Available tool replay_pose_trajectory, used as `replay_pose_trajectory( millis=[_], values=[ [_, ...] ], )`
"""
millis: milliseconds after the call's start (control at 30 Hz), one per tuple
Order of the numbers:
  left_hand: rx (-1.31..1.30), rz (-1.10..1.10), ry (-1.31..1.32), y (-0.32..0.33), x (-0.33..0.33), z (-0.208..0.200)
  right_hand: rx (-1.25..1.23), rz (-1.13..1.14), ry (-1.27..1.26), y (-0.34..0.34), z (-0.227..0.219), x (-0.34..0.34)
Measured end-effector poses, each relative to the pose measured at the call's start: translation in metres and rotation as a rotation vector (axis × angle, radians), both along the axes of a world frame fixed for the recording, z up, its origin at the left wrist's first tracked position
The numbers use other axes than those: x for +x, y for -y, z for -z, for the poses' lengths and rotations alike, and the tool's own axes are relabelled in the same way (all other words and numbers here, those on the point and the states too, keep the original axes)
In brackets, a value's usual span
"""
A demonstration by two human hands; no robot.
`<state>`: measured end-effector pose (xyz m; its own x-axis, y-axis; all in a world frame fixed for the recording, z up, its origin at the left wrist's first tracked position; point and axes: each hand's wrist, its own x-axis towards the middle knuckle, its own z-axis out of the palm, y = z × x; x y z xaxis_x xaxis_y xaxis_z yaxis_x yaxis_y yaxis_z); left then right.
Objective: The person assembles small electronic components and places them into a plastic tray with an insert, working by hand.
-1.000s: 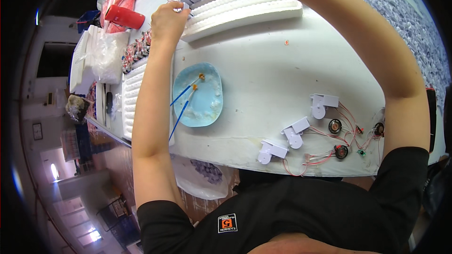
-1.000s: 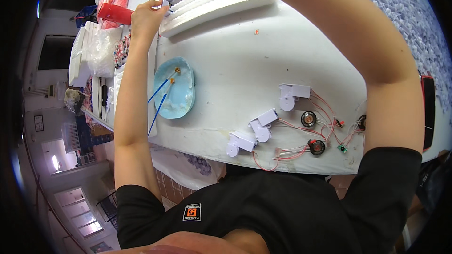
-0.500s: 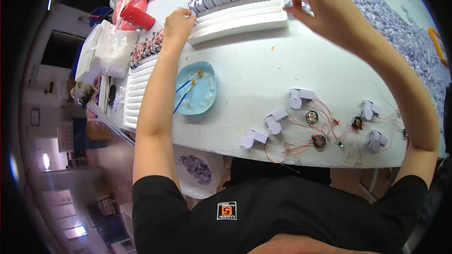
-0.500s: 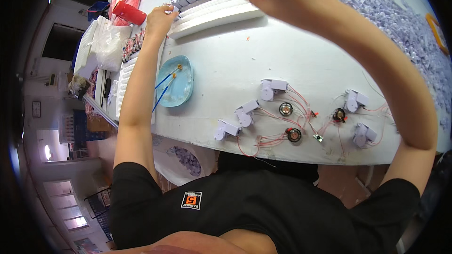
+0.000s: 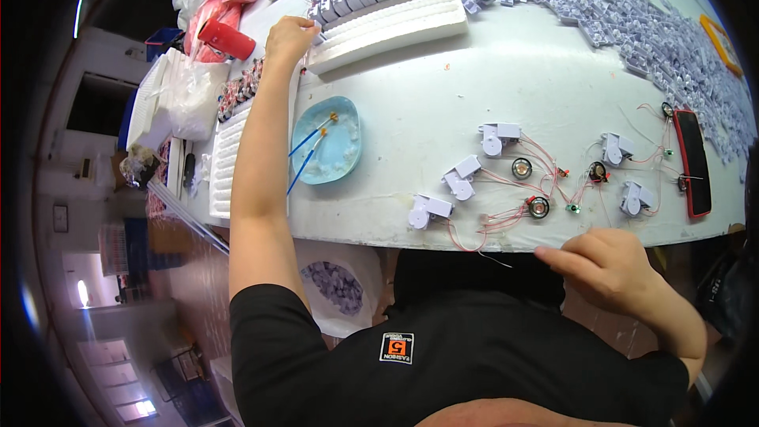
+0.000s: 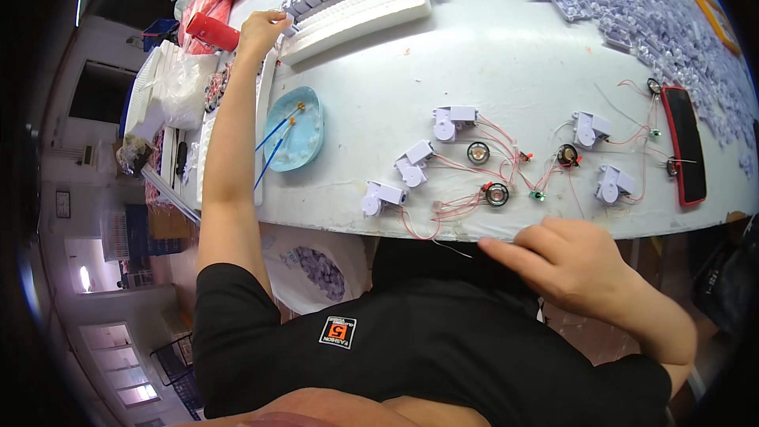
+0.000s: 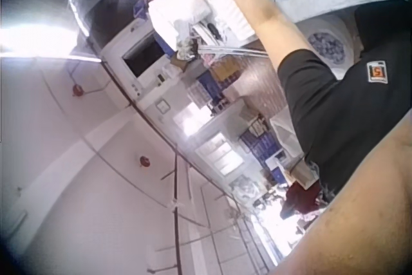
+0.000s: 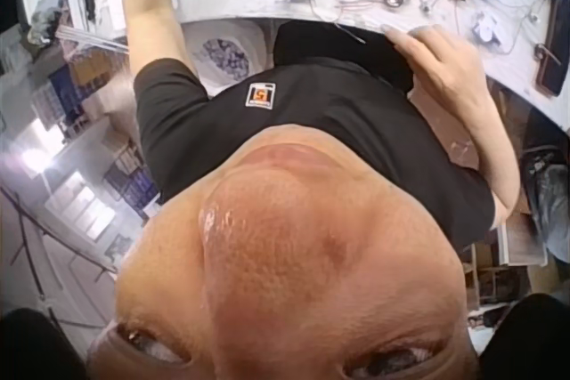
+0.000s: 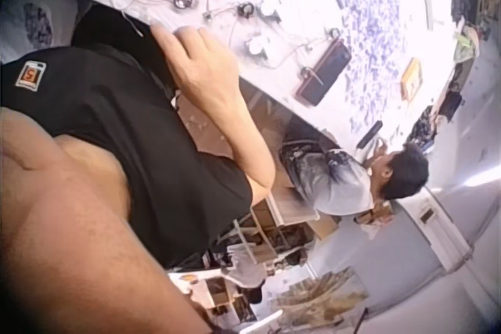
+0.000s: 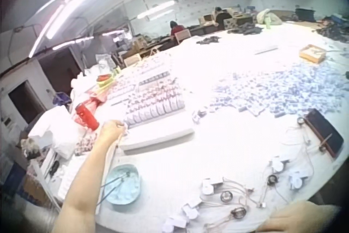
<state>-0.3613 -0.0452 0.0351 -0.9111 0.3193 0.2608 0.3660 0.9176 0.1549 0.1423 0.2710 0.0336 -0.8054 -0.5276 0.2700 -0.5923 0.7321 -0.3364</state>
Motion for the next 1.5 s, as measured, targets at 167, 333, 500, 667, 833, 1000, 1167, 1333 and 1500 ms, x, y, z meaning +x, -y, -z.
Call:
replay_pose_trajectory(
  millis=[167, 333, 500, 667, 833, 1000, 1167, 1333, 1500],
  values=[
    [-0.008, -0.014, -0.036, -0.009, 0.005, 0.002, -0.235, 0.250, -0.161, 0.012, 0.022, 0.007],
    [0.010, -0.037, -0.073, -0.003, 0.005, 0.000, -0.386, 0.349, -0.295, 0.024, 0.032, 0.004],
    [-0.081, -0.026, 0.007, -0.012, 0.004, -0.003, -0.504, 0.495, -0.411, 0.027, 0.046, 0.000],
    [0.163, -0.075, -0.156, 0.020, 0.036, -0.029, -0.519, 0.528, -0.369, 0.019, 0.063, 0.007],
    [0.639, 0.249, 0.072, 0.009, 0.193, -0.049, -0.501, 0.521, -0.368, 0.013, 0.073, 0.009],
    [0.712, 0.207, 0.169, 0.008, 0.312, -0.007, -0.516, 0.475, -0.398, 0.028, 0.069, -0.006],
    [0.853, 0.072, 0.159, 0.010, 0.346, 0.032, -0.479, 0.423, -0.432, 0.037, 0.061, -0.013],
    [0.846, 0.161, 0.145, 0.001, 0.361, 0.045, -0.481, 0.446, -0.360, 0.043, 0.065, -0.010],
    [0.557, 0.339, 0.090, -0.009, 0.380, 0.039, -0.452, 0.438, -0.325, 0.051, 0.066, -0.010]
  ],
)
